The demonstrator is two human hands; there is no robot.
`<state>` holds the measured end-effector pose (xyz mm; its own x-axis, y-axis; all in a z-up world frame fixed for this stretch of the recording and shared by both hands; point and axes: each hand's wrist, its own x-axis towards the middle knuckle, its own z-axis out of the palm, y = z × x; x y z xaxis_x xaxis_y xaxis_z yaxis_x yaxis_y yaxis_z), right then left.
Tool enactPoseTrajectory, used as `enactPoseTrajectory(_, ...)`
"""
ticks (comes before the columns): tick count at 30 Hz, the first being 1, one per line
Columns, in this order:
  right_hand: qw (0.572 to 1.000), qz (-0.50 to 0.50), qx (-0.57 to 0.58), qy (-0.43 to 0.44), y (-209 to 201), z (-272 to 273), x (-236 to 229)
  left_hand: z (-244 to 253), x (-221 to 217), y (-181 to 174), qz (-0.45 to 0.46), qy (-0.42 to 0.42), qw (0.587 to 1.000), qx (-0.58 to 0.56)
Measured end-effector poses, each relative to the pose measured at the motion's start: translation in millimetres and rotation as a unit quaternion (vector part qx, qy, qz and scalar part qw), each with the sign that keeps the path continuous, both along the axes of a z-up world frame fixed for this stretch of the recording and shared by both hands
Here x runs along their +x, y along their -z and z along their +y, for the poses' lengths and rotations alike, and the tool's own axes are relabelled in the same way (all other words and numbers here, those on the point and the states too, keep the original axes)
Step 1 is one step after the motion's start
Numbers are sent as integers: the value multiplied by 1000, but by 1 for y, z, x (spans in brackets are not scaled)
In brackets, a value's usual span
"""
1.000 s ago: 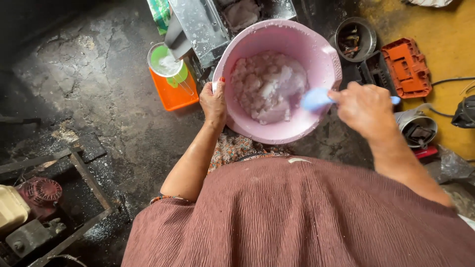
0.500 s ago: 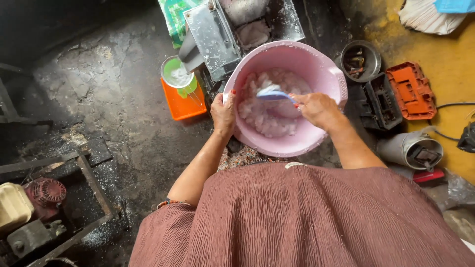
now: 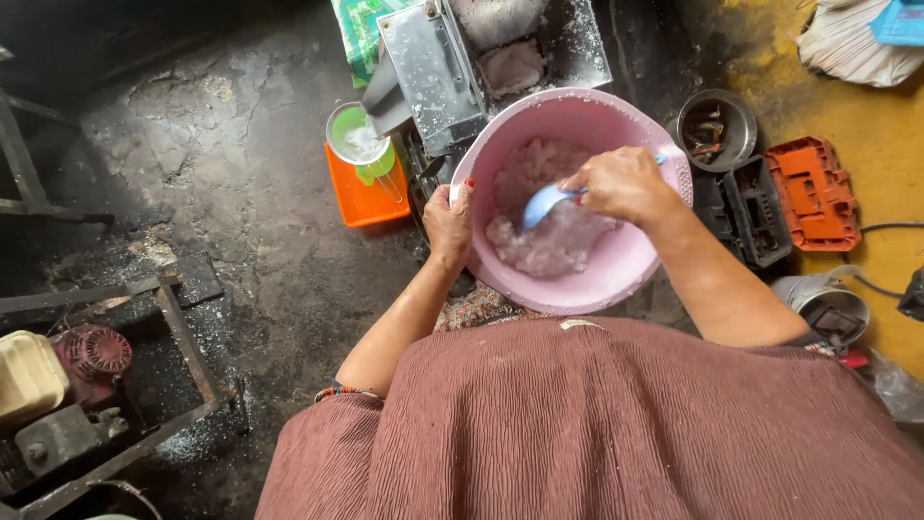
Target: The person scoops a white, fibrous substance from a pink basin using a blue scoop and feeds it into a metal grinding machine. They use the scoop to push the material into the machine's hopper and then scrape the processed output from the machine into a green bowl.
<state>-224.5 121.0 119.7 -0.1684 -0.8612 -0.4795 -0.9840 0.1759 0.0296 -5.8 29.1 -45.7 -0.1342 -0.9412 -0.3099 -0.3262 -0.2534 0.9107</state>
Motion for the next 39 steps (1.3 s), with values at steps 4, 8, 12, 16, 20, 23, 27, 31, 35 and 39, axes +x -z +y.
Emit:
enactPoseTrajectory(4,996,-5,-90,8,-7,-11,-2,2,-1,-9,-13,10,1000,-1)
enactPoseTrajectory(8,964,28,-209,-162,54,-6,19,-3,-1,-3,2,5,1000,-3)
enactPoseTrajectory(12,991,91,-31,-89,15,10,19,0,-2,-8,18,-1,1000,5)
enactPoseTrajectory(16,994,13,-9,109,4,4,-30,2,-1,-5,17,1,1000,3)
enactPoseTrajectory(20,975,-36,-55,213,83,6,-38,0,-1,-16,12,0,1000,10)
enactPoseTrajectory(23,979,-95,2,183,56,19,-3,-1,1,-22,11,-3,1000,17)
enactPoseTrajectory(27,980,-94,-29,171,-14,48,3,2,1,-17,2,11,1000,19)
enactPoseTrajectory(31,972,144,-86,162,81,91,-59,6,1,-28,23,-6,999,24)
enactPoseTrajectory(35,974,-17,-86,207,160,112,-44,1,2,-17,11,1,1000,10)
enactPoseTrajectory(39,888,-297,-64,345,234,88,-12,-2,1,-10,0,9,1000,0)
